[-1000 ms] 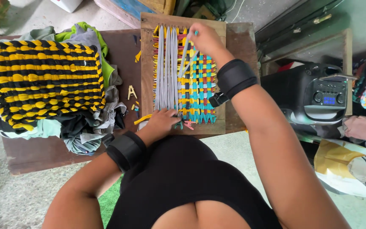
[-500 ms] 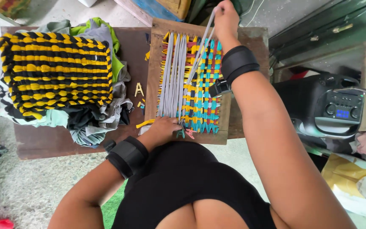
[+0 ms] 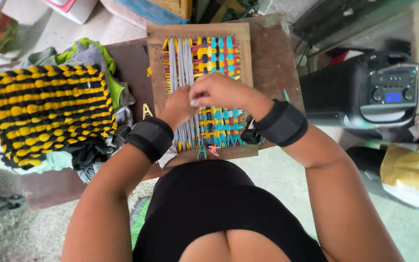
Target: The person is weaving a rug or mat using fabric strips on a wooden loom frame.
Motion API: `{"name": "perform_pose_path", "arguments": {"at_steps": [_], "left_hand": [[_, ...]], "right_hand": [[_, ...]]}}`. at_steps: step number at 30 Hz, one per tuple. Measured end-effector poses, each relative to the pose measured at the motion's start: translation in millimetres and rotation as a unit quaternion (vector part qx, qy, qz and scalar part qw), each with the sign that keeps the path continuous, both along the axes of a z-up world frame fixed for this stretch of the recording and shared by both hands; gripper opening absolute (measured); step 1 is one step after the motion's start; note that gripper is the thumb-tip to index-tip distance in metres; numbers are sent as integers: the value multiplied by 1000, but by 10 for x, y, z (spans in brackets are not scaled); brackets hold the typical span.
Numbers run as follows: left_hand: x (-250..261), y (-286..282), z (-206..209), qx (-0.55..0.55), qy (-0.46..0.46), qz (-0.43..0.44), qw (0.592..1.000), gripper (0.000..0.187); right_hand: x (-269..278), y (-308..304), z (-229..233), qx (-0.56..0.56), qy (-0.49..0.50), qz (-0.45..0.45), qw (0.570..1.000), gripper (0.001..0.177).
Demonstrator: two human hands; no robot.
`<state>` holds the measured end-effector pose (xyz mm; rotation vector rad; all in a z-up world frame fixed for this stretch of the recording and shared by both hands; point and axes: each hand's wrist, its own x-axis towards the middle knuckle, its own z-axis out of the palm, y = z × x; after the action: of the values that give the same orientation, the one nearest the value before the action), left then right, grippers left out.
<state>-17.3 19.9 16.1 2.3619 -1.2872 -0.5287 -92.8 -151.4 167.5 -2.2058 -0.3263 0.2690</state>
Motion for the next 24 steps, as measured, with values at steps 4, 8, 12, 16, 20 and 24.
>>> {"name": "perform_pose_path", "arguments": {"at_steps": [4,8,12,16,20,24], "left_hand": [[41,-176,-143,62,14,-10,998,41],[-59,-165,-197,110,50,47,992,33],[-140,-78,-385,155,14,15,988,32],[-206,46,-248,139,-39,-23,989,29],[-270,102,-303,117,-60,-31,991,29],[-225,102,-333,99,-36,-12,994,28]], "right_hand": [[-99,50,-151,-19,-15,11,1000,12],[14,-14,-521,-67,-83,-61,992,12],[205,-139,-1276,-115,-108,-149,976,16],[306,-120,-1838,-150,-50,-155,975,14],[370,-63,-1986,-226,39,-159,960,11],[429,88,-1705,-297,75,-178,935,15]]}}
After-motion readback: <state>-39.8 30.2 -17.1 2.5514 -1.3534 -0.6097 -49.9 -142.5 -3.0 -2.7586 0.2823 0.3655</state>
